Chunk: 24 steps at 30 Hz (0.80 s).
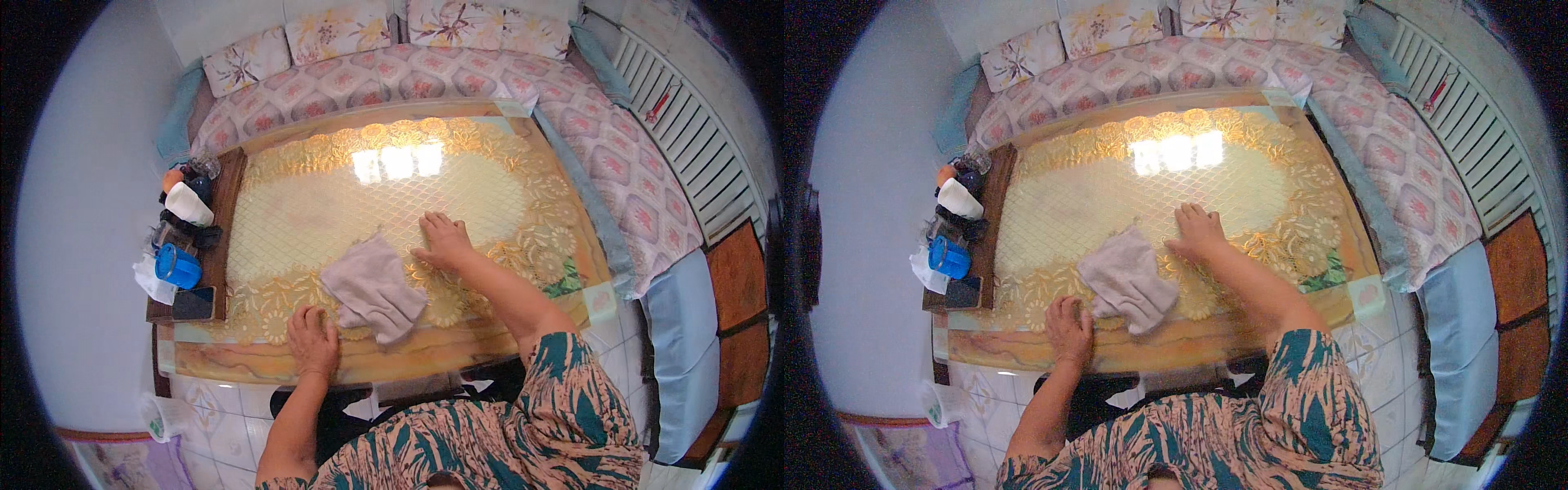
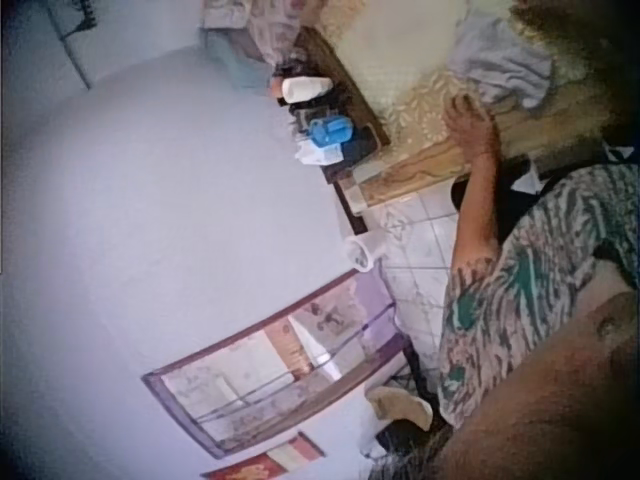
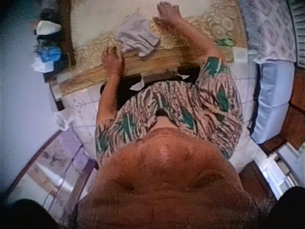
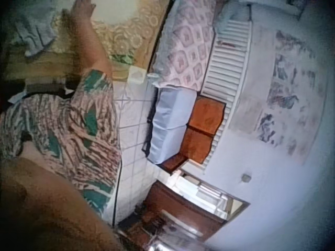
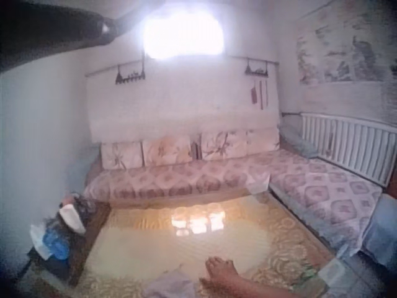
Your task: The person wipes the surface of a glass-top table with a cloth and then smooths the quilted covers and pillows on a nearby bed.
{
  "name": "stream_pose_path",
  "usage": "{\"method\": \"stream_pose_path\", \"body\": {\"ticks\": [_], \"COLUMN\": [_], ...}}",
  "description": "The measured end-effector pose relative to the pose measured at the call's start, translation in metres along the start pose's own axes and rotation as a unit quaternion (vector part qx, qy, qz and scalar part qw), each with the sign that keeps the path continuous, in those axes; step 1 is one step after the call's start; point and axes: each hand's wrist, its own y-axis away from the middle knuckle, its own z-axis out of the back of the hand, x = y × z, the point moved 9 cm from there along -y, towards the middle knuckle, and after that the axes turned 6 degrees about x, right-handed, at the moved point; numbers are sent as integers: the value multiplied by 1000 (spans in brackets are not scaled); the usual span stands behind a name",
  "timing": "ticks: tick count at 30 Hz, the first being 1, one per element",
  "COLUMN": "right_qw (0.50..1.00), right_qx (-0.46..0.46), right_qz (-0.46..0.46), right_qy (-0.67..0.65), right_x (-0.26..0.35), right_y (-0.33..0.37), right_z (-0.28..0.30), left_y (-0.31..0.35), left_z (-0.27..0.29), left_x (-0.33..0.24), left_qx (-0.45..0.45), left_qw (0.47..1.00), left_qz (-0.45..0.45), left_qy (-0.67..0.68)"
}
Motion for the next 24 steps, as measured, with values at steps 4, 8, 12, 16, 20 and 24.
{"method": "stream_pose_path", "body": {"ticks": [4, 8, 12, 16, 20, 24], "right_qw": [993, 988, 970, 958, 957, 962], "right_qx": [-109, -136, -212, -246, -243, -230], "right_qz": [33, -36, -101, -125, -137, -129], "right_qy": [27, 69, 60, 84, 85, 68], "right_x": [-16, -63, -96, -97, -99, -89], "right_y": [55, 124, 178, 192, 197, 196], "right_z": [17, -4, -8, -5, -1, 5], "left_y": [2, 5, 2, 0, -19, -11], "left_z": [-1, -3, -4, -8, -27, -50], "left_x": [-3, 2, 4, 11, 7, -82], "left_qx": [12, -19, -18, 1, 55, 48], "left_qw": [1000, 1000, 999, 999, 994, 998], "left_qz": [4, -14, -27, -29, 45, 27], "left_qy": [-4, 4, 14, 19, 83, -10]}}
